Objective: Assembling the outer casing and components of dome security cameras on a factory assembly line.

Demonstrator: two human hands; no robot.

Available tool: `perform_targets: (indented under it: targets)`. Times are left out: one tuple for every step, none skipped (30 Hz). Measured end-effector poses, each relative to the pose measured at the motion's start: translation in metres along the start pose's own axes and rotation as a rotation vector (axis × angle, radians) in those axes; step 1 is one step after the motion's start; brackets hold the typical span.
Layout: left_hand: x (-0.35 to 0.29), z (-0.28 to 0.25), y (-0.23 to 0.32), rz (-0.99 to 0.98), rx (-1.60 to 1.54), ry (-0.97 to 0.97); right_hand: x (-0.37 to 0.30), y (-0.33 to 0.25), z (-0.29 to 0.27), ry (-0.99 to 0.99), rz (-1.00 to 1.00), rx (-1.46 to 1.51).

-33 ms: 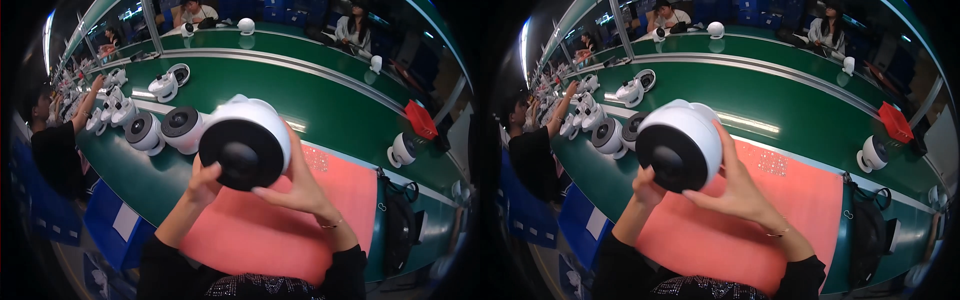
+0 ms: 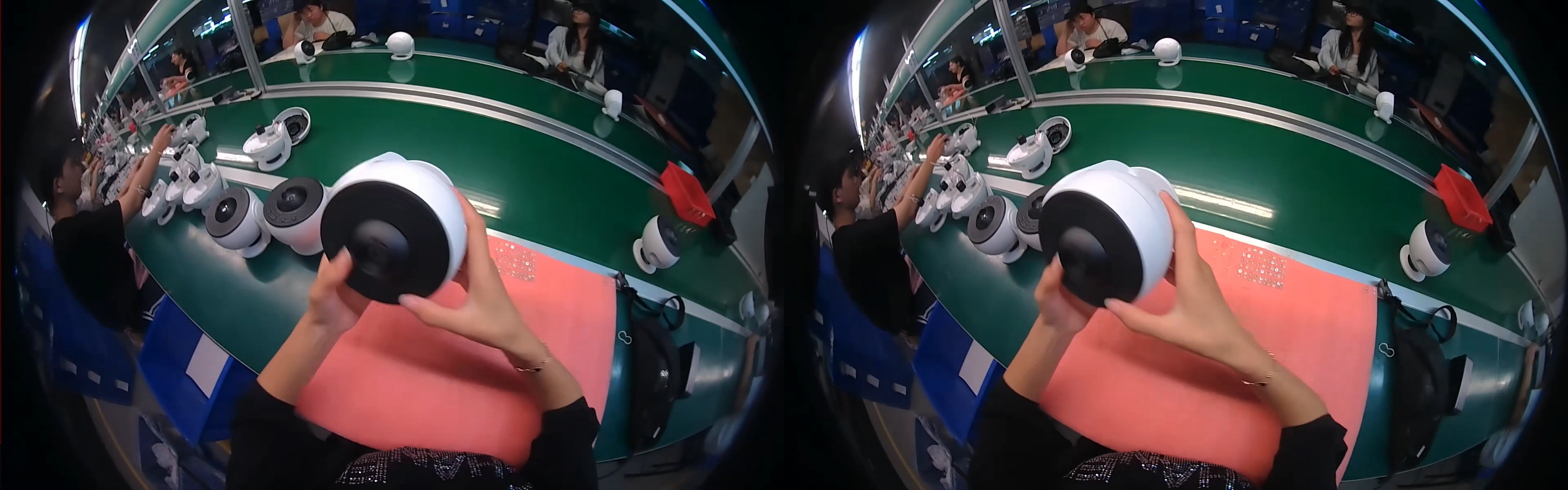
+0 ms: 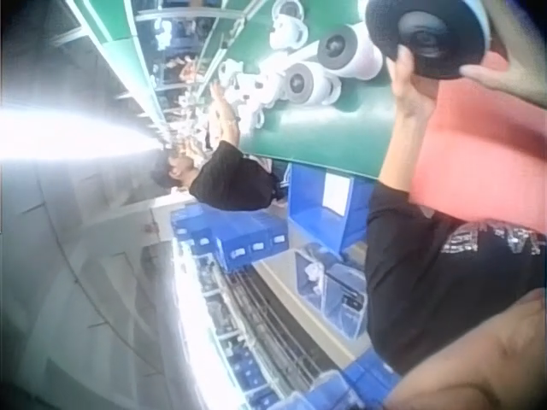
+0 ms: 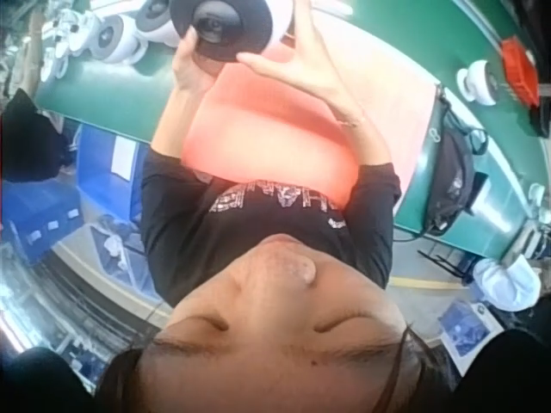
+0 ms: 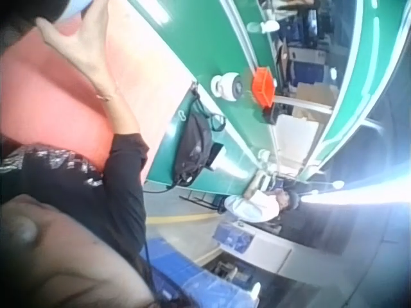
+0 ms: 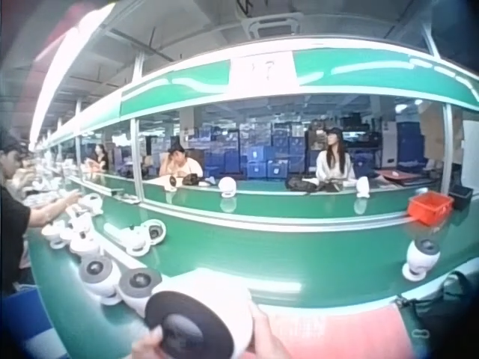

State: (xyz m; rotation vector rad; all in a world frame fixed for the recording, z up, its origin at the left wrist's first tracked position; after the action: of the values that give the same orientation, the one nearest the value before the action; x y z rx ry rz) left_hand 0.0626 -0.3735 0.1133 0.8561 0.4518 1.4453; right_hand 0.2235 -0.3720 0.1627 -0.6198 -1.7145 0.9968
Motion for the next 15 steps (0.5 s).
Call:
perform_targets:
  targets:
    - [0.006, 0.001, -0.003, -0.037, -0.161, 0.055, 0.003, 0.0, 0.006, 0.03, 0.006, -0.055]
    - [0.016, 0.004, -0.011, -0.077, -0.325, 0.111, 0.006, 0.006, 0.008, 0.059, 0.015, -0.112]
    - [0.023, 0.01, -0.014, -0.029, -0.18, 0.318, 0.008, 0.009, 0.01, 0.086, -0.051, -0.238]
    - [0.028, 0.014, -0.019, -0.029, -0.174, 0.313, 0.011, 0.014, 0.012, 0.093, -0.055, -0.236]
    - [0.032, 0.009, -0.022, 0.031, -0.168, 0.396, 0.012, 0.019, 0.014, 0.1, -0.037, -0.243]
    - [0.036, 0.001, -0.025, 0.091, -0.163, 0.478, 0.014, 0.023, 0.015, 0.107, -0.017, -0.251]
    - [0.04, -0.006, -0.028, 0.12, -0.187, 0.439, 0.015, 0.022, 0.017, 0.106, -0.021, -0.244]
    - [0.042, -0.013, -0.03, 0.123, -0.181, 0.441, 0.016, 0.022, 0.018, 0.107, -0.031, -0.253]
    - [0.044, -0.016, -0.03, 0.142, -0.21, 0.398, 0.017, 0.021, 0.019, 0.109, -0.042, -0.262]
    - [0.048, -0.017, -0.031, 0.151, -0.244, 0.353, 0.017, 0.024, 0.019, 0.113, -0.037, -0.264]
    - [0.051, -0.018, -0.031, 0.103, -0.227, 0.37, 0.019, 0.026, 0.018, 0.147, -0.026, -0.256]
    - [0.055, -0.019, -0.03, 0.054, -0.209, 0.386, 0.02, 0.029, 0.017, 0.181, -0.015, -0.247]
    - [0.061, -0.014, -0.029, 0.017, -0.129, 0.383, 0.022, 0.037, 0.013, 0.225, 0.013, -0.208]
    - [0.063, -0.007, -0.03, -0.042, -0.106, 0.364, 0.023, 0.045, 0.009, 0.269, 0.04, -0.168]
    - [0.068, -0.008, -0.036, -0.064, -0.075, 0.324, 0.022, 0.051, 0.006, 0.285, 0.084, -0.177]
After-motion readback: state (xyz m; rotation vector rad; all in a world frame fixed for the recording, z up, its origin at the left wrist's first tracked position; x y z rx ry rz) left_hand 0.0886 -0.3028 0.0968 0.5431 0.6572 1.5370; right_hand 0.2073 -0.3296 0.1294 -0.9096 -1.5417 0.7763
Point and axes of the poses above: each hand's wrist, its own x-axis towards the middle knuckle, its own z-axis out of the palm, y = z × x, the point moved 4 cm from there along x, towards the middle knuckle, and after that the axes turned 3 degrees about y, right-handed, at the moved point
